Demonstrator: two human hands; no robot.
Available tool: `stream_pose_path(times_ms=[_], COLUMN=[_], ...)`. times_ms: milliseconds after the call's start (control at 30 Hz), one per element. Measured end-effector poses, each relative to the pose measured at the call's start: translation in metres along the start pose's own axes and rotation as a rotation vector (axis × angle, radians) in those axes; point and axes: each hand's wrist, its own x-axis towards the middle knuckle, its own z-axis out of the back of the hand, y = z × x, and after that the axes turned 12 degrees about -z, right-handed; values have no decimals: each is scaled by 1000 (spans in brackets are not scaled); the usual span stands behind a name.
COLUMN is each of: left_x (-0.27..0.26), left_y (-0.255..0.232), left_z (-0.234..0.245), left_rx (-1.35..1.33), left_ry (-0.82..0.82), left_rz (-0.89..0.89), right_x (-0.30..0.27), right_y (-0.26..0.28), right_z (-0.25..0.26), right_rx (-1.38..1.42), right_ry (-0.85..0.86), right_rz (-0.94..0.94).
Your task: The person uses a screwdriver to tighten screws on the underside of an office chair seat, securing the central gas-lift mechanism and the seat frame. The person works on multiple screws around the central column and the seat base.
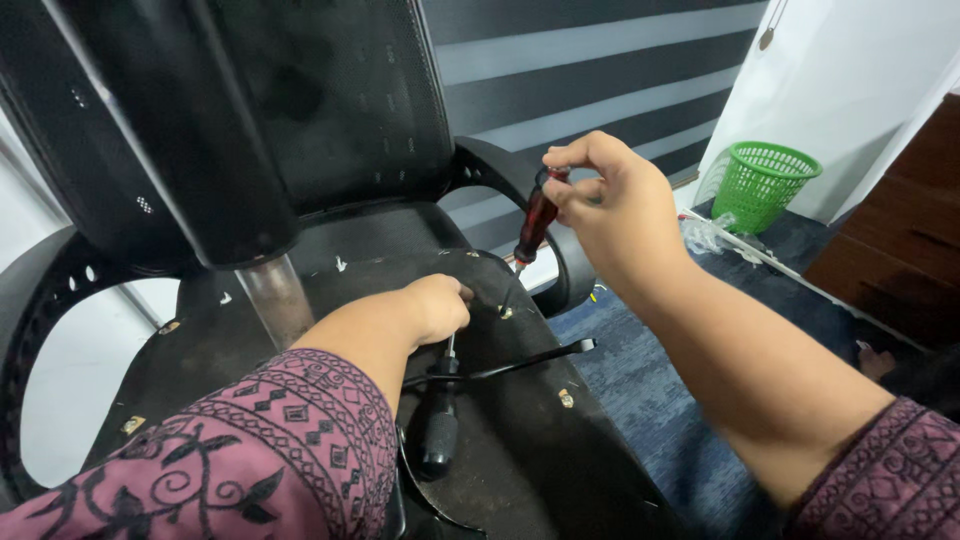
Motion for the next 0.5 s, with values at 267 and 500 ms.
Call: stream_pose_path(times_ms=[267, 500], left_x=[-5, -34], left_y=[-8, -45], left_z=[1, 22], left_rx=[90, 159], left_ry=[-1, -141], left_rz=[28, 10], right_x=[0, 2], right_y=[7, 5], right_z=[3, 9], right_rx=[-181, -162], right_ry=[-74, -19], right_rz=[-79, -45])
